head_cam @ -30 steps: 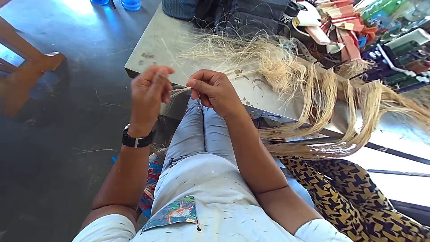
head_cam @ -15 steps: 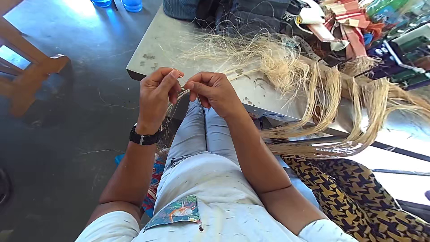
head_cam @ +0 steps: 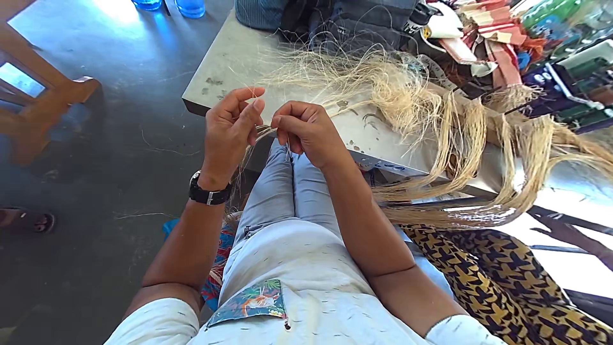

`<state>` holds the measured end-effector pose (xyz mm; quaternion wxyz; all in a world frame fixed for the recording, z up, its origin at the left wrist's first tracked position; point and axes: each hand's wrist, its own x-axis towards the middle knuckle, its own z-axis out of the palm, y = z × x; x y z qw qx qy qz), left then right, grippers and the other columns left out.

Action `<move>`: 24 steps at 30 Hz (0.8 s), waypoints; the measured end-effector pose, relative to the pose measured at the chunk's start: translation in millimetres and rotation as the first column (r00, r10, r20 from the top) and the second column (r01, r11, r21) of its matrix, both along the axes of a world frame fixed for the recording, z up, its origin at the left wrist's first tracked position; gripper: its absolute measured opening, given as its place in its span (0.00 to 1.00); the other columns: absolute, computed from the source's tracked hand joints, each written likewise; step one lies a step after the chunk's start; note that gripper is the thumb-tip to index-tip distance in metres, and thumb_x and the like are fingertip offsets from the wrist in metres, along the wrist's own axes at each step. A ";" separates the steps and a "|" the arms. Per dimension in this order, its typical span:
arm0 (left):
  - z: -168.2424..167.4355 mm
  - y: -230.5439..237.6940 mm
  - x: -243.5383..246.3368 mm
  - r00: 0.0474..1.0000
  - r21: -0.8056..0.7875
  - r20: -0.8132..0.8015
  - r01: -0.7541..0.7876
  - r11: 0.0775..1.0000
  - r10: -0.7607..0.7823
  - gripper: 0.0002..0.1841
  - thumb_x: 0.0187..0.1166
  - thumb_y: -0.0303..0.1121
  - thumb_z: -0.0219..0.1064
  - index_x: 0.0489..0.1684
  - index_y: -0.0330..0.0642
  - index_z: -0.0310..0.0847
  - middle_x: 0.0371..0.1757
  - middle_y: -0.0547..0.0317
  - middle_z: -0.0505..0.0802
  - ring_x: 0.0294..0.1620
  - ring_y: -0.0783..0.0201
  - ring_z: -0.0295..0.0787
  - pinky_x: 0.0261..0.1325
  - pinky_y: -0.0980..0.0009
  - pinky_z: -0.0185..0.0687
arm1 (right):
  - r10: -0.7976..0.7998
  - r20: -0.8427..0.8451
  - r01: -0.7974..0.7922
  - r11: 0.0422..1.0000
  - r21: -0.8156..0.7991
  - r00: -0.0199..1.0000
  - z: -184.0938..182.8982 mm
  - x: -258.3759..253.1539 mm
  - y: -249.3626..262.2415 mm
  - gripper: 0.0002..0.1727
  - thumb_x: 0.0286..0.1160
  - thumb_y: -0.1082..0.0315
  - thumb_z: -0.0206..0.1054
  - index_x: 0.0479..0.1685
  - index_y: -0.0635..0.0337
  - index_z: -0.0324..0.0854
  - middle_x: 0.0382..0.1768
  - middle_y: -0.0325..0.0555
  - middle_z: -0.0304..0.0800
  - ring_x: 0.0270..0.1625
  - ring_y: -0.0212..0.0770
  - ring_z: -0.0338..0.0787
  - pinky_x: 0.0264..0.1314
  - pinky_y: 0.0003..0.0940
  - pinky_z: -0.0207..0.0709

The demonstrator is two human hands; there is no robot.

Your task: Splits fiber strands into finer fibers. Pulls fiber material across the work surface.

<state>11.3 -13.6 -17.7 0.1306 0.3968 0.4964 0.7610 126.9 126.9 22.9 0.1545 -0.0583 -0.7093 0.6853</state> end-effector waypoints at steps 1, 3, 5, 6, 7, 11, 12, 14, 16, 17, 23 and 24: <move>2.3 0.5 -0.3 1.000 -0.001 -0.018 -0.025 1.000 0.025 0.14 0.89 0.32 0.61 0.63 0.33 0.83 0.29 0.61 0.87 0.20 0.70 0.78 0.21 0.77 0.76 | 0.002 0.004 -0.002 1.000 -0.002 1.000 -0.2 0.1 -0.3 0.08 0.84 0.75 0.62 0.38 0.67 0.85 0.19 0.40 0.84 0.13 0.24 0.71 0.11 0.16 0.61; 5.0 1.0 -0.3 0.998 -0.005 -0.044 -0.052 0.999 0.051 0.11 0.89 0.31 0.61 0.55 0.33 0.87 0.28 0.63 0.88 0.20 0.72 0.78 0.21 0.78 0.76 | 0.010 0.005 -0.010 1.000 -0.004 1.000 -0.7 0.1 -0.4 0.08 0.84 0.75 0.62 0.38 0.67 0.85 0.18 0.40 0.84 0.12 0.24 0.71 0.12 0.16 0.61; 6.0 2.4 0.2 0.998 0.007 -0.031 -0.062 0.998 0.062 0.11 0.90 0.30 0.60 0.50 0.34 0.88 0.26 0.64 0.87 0.19 0.73 0.78 0.20 0.79 0.75 | 0.015 0.006 -0.015 1.000 -0.004 1.000 -0.7 0.3 -0.5 0.08 0.84 0.75 0.62 0.38 0.67 0.85 0.19 0.40 0.85 0.13 0.23 0.71 0.12 0.16 0.61; 6.3 2.9 -0.3 0.999 0.019 -0.003 -0.050 0.999 0.050 0.12 0.91 0.31 0.58 0.50 0.34 0.88 0.26 0.64 0.87 0.19 0.72 0.78 0.21 0.78 0.75 | 0.019 0.002 -0.019 1.000 -0.002 1.000 -1.0 0.2 -0.1 0.08 0.84 0.75 0.63 0.39 0.67 0.85 0.19 0.40 0.85 0.13 0.23 0.71 0.12 0.16 0.61; 6.1 3.3 -1.2 0.999 0.034 0.032 -0.030 0.999 0.029 0.14 0.92 0.31 0.56 0.52 0.34 0.88 0.25 0.64 0.87 0.19 0.72 0.78 0.21 0.78 0.75 | 0.023 -0.002 -0.023 1.000 0.001 1.000 -1.5 0.2 0.5 0.07 0.84 0.74 0.63 0.39 0.67 0.85 0.20 0.41 0.85 0.13 0.23 0.71 0.12 0.16 0.61; 7.1 2.4 -4.3 0.986 0.086 0.164 0.007 0.996 -0.021 0.17 0.94 0.34 0.50 0.55 0.35 0.86 0.25 0.64 0.86 0.19 0.72 0.77 0.22 0.78 0.75 | 0.052 -0.014 -0.051 0.998 0.040 0.999 -3.7 0.2 4.8 0.07 0.84 0.73 0.65 0.43 0.68 0.86 0.23 0.42 0.88 0.14 0.24 0.73 0.13 0.17 0.63; 7.7 2.3 -5.1 0.983 0.099 0.183 0.003 0.995 -0.021 0.18 0.95 0.34 0.49 0.56 0.35 0.86 0.25 0.64 0.86 0.18 0.72 0.77 0.22 0.78 0.76 | 0.055 -0.012 -0.054 0.997 0.051 0.998 -4.0 -0.2 5.5 0.07 0.84 0.73 0.65 0.43 0.68 0.86 0.23 0.42 0.88 0.14 0.24 0.73 0.13 0.17 0.63; 8.1 2.6 -6.5 0.979 0.131 0.203 -0.011 0.991 -0.016 0.18 0.95 0.35 0.48 0.55 0.36 0.85 0.24 0.64 0.86 0.18 0.72 0.77 0.22 0.78 0.76 | 0.054 -0.005 -0.054 0.996 0.072 0.999 -3.9 -1.7 5.9 0.07 0.84 0.72 0.65 0.43 0.68 0.86 0.23 0.42 0.89 0.14 0.24 0.73 0.13 0.17 0.62; 8.6 2.7 -7.3 0.980 0.150 0.197 -0.013 0.989 -0.017 0.18 0.95 0.34 0.48 0.55 0.36 0.85 0.24 0.64 0.86 0.18 0.72 0.77 0.22 0.78 0.76 | 0.038 0.007 -0.039 0.993 0.115 0.999 -1.6 -3.8 5.2 0.07 0.85 0.72 0.65 0.44 0.68 0.86 0.25 0.42 0.90 0.14 0.24 0.73 0.13 0.17 0.61; 9.1 2.9 -7.6 0.982 0.151 0.190 -0.012 0.989 -0.017 0.18 0.95 0.34 0.48 0.55 0.36 0.85 0.25 0.64 0.86 0.18 0.72 0.77 0.22 0.78 0.76 | 0.026 0.014 -0.028 0.987 0.156 1.000 0.8 -5.2 5.3 0.07 0.85 0.71 0.65 0.45 0.66 0.87 0.28 0.41 0.92 0.15 0.24 0.73 0.13 0.17 0.62; 12.9 3.3 -7.8 0.987 0.134 0.159 -0.008 0.991 -0.014 0.17 0.94 0.33 0.50 0.56 0.35 0.87 0.23 0.64 0.84 0.18 0.73 0.74 0.22 0.79 0.73 | 0.002 0.046 -0.017 0.947 0.321 0.999 29.3 -12.6 -0.6 0.16 0.83 0.66 0.68 0.65 0.62 0.83 0.44 0.42 0.94 0.18 0.28 0.78 0.15 0.22 0.70; 13.6 3.4 -7.3 0.986 0.135 0.162 0.000 0.991 -0.022 0.17 0.94 0.33 0.51 0.55 0.35 0.87 0.22 0.65 0.84 0.18 0.73 0.74 0.22 0.79 0.72 | 0.016 0.049 -0.030 0.958 0.287 0.999 32.8 -14.0 -3.5 0.17 0.83 0.68 0.69 0.67 0.63 0.81 0.44 0.43 0.94 0.17 0.29 0.79 0.14 0.22 0.70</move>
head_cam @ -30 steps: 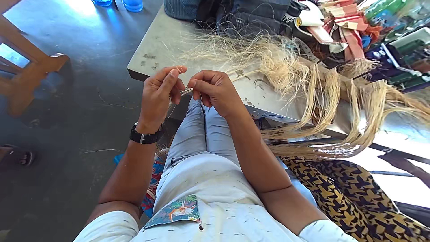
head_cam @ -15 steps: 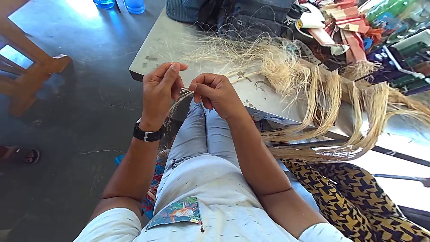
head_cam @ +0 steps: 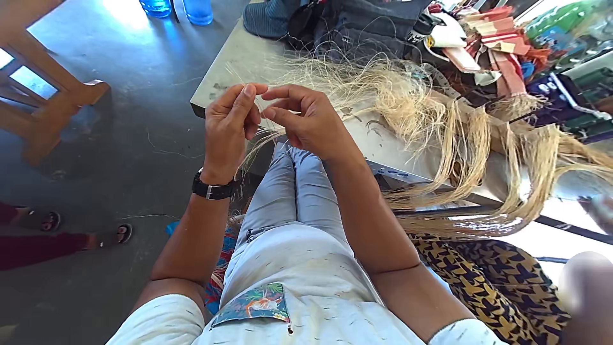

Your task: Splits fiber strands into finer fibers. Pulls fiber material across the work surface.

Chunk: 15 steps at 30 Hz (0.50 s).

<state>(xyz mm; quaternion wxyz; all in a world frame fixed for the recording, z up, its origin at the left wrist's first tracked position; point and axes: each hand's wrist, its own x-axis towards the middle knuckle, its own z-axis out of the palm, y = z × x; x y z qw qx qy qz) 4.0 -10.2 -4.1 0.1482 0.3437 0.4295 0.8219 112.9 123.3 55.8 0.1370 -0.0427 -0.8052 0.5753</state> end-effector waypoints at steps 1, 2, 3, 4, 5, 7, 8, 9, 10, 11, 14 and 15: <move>0.7 0.1 0.4 1.000 0.000 0.001 0.008 1.000 -0.008 0.17 0.94 0.33 0.51 0.55 0.35 0.87 0.22 0.65 0.83 0.18 0.73 0.74 0.22 0.79 0.72 | 0.010 0.003 -0.010 0.999 -0.041 1.000 1.8 -1.8 -3.0 0.18 0.82 0.69 0.69 0.68 0.64 0.80 0.42 0.45 0.94 0.17 0.30 0.80 0.13 0.22 0.72; 1.4 0.1 0.3 1.000 -0.002 0.003 0.012 1.000 -0.012 0.17 0.94 0.34 0.52 0.55 0.36 0.88 0.21 0.65 0.83 0.18 0.74 0.73 0.22 0.80 0.71 | 0.016 0.004 -0.016 0.997 -0.072 1.000 1.7 -4.0 -5.2 0.17 0.82 0.71 0.69 0.67 0.65 0.79 0.40 0.46 0.93 0.17 0.32 0.81 0.13 0.23 0.75; 2.1 -0.4 0.1 1.000 -0.010 0.004 0.014 1.000 -0.014 0.17 0.94 0.34 0.52 0.55 0.36 0.88 0.21 0.66 0.82 0.17 0.74 0.73 0.22 0.79 0.71 | 0.017 -0.001 -0.017 0.995 -0.098 1.000 -0.3 -6.3 -6.6 0.15 0.82 0.73 0.68 0.64 0.66 0.79 0.37 0.48 0.93 0.18 0.33 0.82 0.14 0.24 0.76; 2.8 -1.3 -0.3 1.000 -0.020 0.000 0.017 1.000 -0.017 0.17 0.94 0.34 0.52 0.56 0.36 0.88 0.20 0.66 0.82 0.17 0.73 0.72 0.22 0.79 0.71 | 0.014 -0.012 -0.015 0.993 -0.120 1.000 -3.3 -8.4 -7.4 0.12 0.82 0.73 0.67 0.59 0.68 0.80 0.33 0.48 0.92 0.18 0.33 0.83 0.15 0.24 0.76; 3.2 -2.5 -0.9 1.000 -0.030 -0.005 0.022 0.999 -0.022 0.17 0.94 0.34 0.52 0.57 0.36 0.88 0.20 0.66 0.81 0.17 0.73 0.71 0.22 0.79 0.70 | 0.010 -0.026 -0.014 0.990 -0.141 1.000 -6.4 -9.8 -7.5 0.08 0.83 0.74 0.67 0.53 0.68 0.81 0.30 0.48 0.91 0.18 0.33 0.82 0.15 0.23 0.75; 2.6 -5.1 -3.8 1.000 -0.036 -0.013 0.026 0.999 -0.027 0.18 0.94 0.34 0.51 0.56 0.36 0.88 0.19 0.66 0.81 0.17 0.73 0.71 0.21 0.79 0.69 | 0.004 -0.045 -0.012 0.986 -0.164 0.999 -10.7 -9.8 -5.5 0.05 0.84 0.73 0.66 0.45 0.69 0.83 0.27 0.47 0.90 0.17 0.32 0.81 0.14 0.22 0.73; 1.9 -6.6 -5.8 1.000 -0.040 -0.018 0.021 0.999 -0.022 0.18 0.94 0.34 0.50 0.55 0.36 0.88 0.19 0.67 0.82 0.17 0.73 0.73 0.21 0.79 0.71 | 0.001 -0.043 -0.008 0.986 -0.166 0.999 -11.8 -8.8 -3.7 0.05 0.84 0.73 0.66 0.44 0.69 0.83 0.27 0.46 0.89 0.17 0.31 0.80 0.14 0.22 0.73; 1.1 -7.9 -7.8 1.000 -0.042 -0.023 0.017 0.999 -0.018 0.18 0.94 0.34 0.50 0.53 0.37 0.88 0.19 0.67 0.82 0.17 0.74 0.73 0.22 0.79 0.72 | -0.001 -0.037 -0.005 0.986 -0.167 0.999 -12.7 -7.4 -1.5 0.05 0.83 0.74 0.66 0.43 0.69 0.83 0.26 0.46 0.89 0.16 0.31 0.80 0.14 0.21 0.72; 0.1 -9.1 -9.9 0.999 -0.049 -0.030 0.011 0.999 -0.012 0.17 0.94 0.33 0.50 0.51 0.37 0.88 0.20 0.67 0.83 0.17 0.74 0.75 0.22 0.79 0.73 | -0.001 -0.033 -0.005 0.986 -0.169 0.999 -13.6 -5.9 0.5 0.05 0.83 0.74 0.66 0.43 0.69 0.83 0.26 0.45 0.89 0.16 0.30 0.79 0.13 0.21 0.71; -0.7 -9.7 -11.7 0.999 -0.054 -0.042 0.005 0.999 -0.007 0.17 0.93 0.33 0.50 0.49 0.38 0.88 0.20 0.67 0.84 0.17 0.74 0.76 0.22 0.80 0.74 | 0.002 -0.027 -0.006 0.986 -0.167 1.000 -14.1 -4.4 2.3 0.05 0.82 0.74 0.66 0.42 0.69 0.83 0.25 0.45 0.89 0.15 0.29 0.79 0.13 0.21 0.71; -4.1 -7.7 -14.8 0.993 -0.064 -0.116 -0.033 0.997 0.026 0.15 0.93 0.32 0.52 0.45 0.38 0.87 0.22 0.67 0.85 0.18 0.74 0.77 0.22 0.79 0.75 | 0.010 -0.007 -0.011 0.987 -0.160 1.000 -14.4 -1.4 4.9 0.05 0.82 0.74 0.67 0.42 0.69 0.84 0.25 0.44 0.90 0.14 0.27 0.77 0.12 0.19 0.68; -4.7 -6.8 -15.0 0.989 -0.072 -0.141 -0.054 0.996 0.043 0.14 0.93 0.31 0.53 0.44 0.39 0.86 0.23 0.67 0.86 0.18 0.74 0.77 0.22 0.80 0.75 | 0.010 0.000 -0.009 0.987 -0.160 1.000 -14.8 -1.1 5.3 0.05 0.82 0.74 0.67 0.42 0.69 0.85 0.25 0.44 0.90 0.13 0.27 0.76 0.11 0.19 0.68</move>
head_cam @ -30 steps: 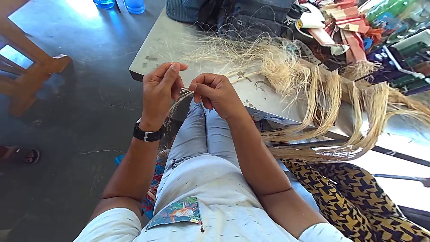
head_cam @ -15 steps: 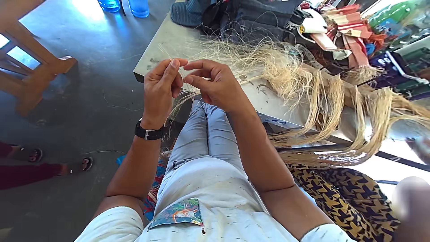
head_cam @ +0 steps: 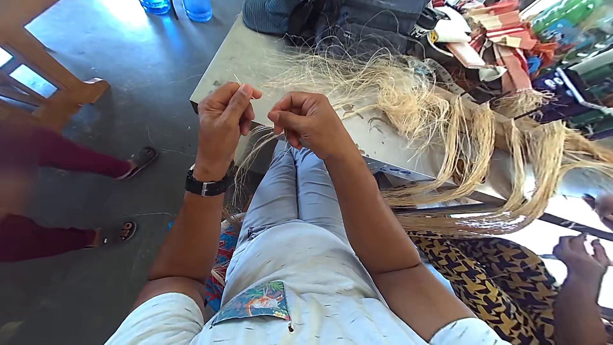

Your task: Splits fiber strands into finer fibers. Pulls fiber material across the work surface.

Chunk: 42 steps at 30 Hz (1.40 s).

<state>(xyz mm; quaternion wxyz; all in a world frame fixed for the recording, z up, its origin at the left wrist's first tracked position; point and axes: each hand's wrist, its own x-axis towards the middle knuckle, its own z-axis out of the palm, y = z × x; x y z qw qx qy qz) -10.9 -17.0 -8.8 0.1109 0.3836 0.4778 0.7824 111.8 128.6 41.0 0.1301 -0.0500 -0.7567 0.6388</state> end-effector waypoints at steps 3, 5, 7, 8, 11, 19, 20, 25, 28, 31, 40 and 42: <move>-0.7 1.9 -0.6 0.999 -0.024 -0.023 -0.035 0.999 0.034 0.12 0.91 0.31 0.56 0.42 0.39 0.86 0.26 0.67 0.86 0.19 0.74 0.78 0.22 0.79 0.76 | 0.009 0.032 -0.010 1.000 0.007 0.999 0.5 1.7 1.4 0.06 0.83 0.73 0.67 0.44 0.68 0.86 0.25 0.43 0.91 0.13 0.26 0.75 0.11 0.18 0.66; -0.6 1.3 -1.5 0.999 -0.039 -0.016 -0.040 0.998 0.039 0.12 0.91 0.32 0.57 0.42 0.40 0.86 0.26 0.67 0.87 0.19 0.74 0.79 0.22 0.79 0.76 | 0.032 0.050 -0.032 0.999 -0.009 0.998 0.2 3.0 2.9 0.07 0.84 0.73 0.66 0.46 0.68 0.87 0.26 0.42 0.91 0.13 0.25 0.75 0.12 0.17 0.66; 0.4 0.2 -1.1 0.999 -0.044 0.007 -0.040 0.998 0.040 0.11 0.91 0.32 0.57 0.41 0.40 0.85 0.26 0.67 0.87 0.19 0.74 0.79 0.22 0.79 0.77 | 0.042 0.054 -0.040 0.999 -0.031 0.998 -0.5 3.0 3.5 0.08 0.84 0.73 0.65 0.48 0.69 0.88 0.25 0.41 0.90 0.14 0.24 0.74 0.12 0.17 0.65; 1.0 -0.1 -0.7 0.999 -0.042 0.018 -0.038 0.998 0.039 0.12 0.91 0.32 0.57 0.42 0.40 0.86 0.26 0.67 0.88 0.19 0.74 0.79 0.22 0.79 0.77 | 0.039 0.052 -0.038 0.999 -0.035 0.998 -0.5 2.4 3.4 0.08 0.84 0.73 0.65 0.48 0.69 0.88 0.25 0.41 0.89 0.14 0.24 0.73 0.12 0.17 0.65; 1.1 0.6 1.1 0.998 -0.027 0.057 -0.019 0.999 0.021 0.14 0.92 0.32 0.55 0.48 0.37 0.87 0.26 0.65 0.88 0.18 0.73 0.79 0.21 0.79 0.77 | 0.031 0.050 -0.029 0.999 -0.032 0.998 1.1 0.1 1.6 0.09 0.85 0.72 0.65 0.48 0.68 0.88 0.25 0.41 0.90 0.13 0.24 0.73 0.12 0.17 0.64; -2.2 3.1 8.8 0.998 -0.047 0.057 0.030 0.998 -0.027 0.14 0.92 0.33 0.55 0.58 0.35 0.85 0.27 0.64 0.87 0.19 0.72 0.77 0.22 0.77 0.76 | -0.090 -0.018 0.090 0.996 -0.020 0.996 0.5 -6.9 -5.2 0.08 0.85 0.72 0.65 0.45 0.67 0.87 0.26 0.41 0.92 0.13 0.25 0.74 0.11 0.18 0.64; -3.0 3.6 10.1 0.998 -0.055 0.054 0.024 0.998 -0.021 0.14 0.92 0.33 0.57 0.57 0.35 0.85 0.27 0.64 0.87 0.19 0.72 0.78 0.22 0.77 0.77 | -0.105 -0.030 0.105 0.994 -0.008 0.994 0.0 -7.9 -5.8 0.07 0.84 0.71 0.66 0.44 0.67 0.87 0.26 0.41 0.92 0.13 0.25 0.74 0.11 0.18 0.64; -4.9 6.6 13.3 1.000 -0.055 0.020 -0.018 0.998 0.019 0.11 0.89 0.30 0.60 0.53 0.34 0.87 0.32 0.61 0.90 0.21 0.73 0.80 0.21 0.78 0.77 | -0.159 -0.062 0.163 0.984 0.066 0.985 -2.3 -11.9 -10.9 0.07 0.83 0.71 0.68 0.42 0.66 0.89 0.27 0.42 0.93 0.14 0.27 0.76 0.12 0.20 0.67; -4.9 7.0 12.7 0.999 -0.052 0.021 -0.049 0.997 0.051 0.11 0.90 0.31 0.60 0.49 0.34 0.88 0.30 0.62 0.90 0.20 0.72 0.80 0.21 0.78 0.77 | -0.156 -0.091 0.165 0.982 0.096 0.984 -5.2 -12.8 -12.0 0.06 0.82 0.71 0.69 0.41 0.65 0.89 0.28 0.42 0.94 0.15 0.27 0.79 0.14 0.21 0.69; -5.1 5.6 12.1 0.998 -0.064 0.030 -0.051 0.997 0.053 0.13 0.91 0.32 0.58 0.51 0.34 0.88 0.27 0.63 0.88 0.20 0.72 0.80 0.22 0.77 0.77 | -0.148 -0.099 0.160 0.979 0.127 0.984 -6.6 -12.7 -11.7 0.07 0.83 0.70 0.68 0.41 0.65 0.88 0.28 0.41 0.93 0.16 0.27 0.79 0.15 0.22 0.70; -4.2 4.7 7.2 0.999 -0.057 0.028 -0.025 0.998 0.026 0.17 0.94 0.34 0.52 0.59 0.34 0.85 0.28 0.61 0.87 0.19 0.70 0.78 0.21 0.75 0.77 | -0.176 -0.124 0.191 0.974 0.121 0.977 -7.7 -13.5 -13.1 0.07 0.84 0.70 0.67 0.40 0.65 0.87 0.29 0.42 0.94 0.15 0.28 0.79 0.14 0.22 0.70; -2.3 3.5 6.5 0.998 -0.053 0.023 -0.055 0.997 0.056 0.16 0.94 0.34 0.52 0.61 0.34 0.84 0.28 0.61 0.87 0.19 0.69 0.78 0.21 0.75 0.78 | -0.193 -0.148 0.213 0.967 0.138 0.970 -7.8 -13.9 -14.7 0.07 0.83 0.71 0.67 0.40 0.65 0.88 0.28 0.42 0.94 0.16 0.28 0.80 0.15 0.22 0.71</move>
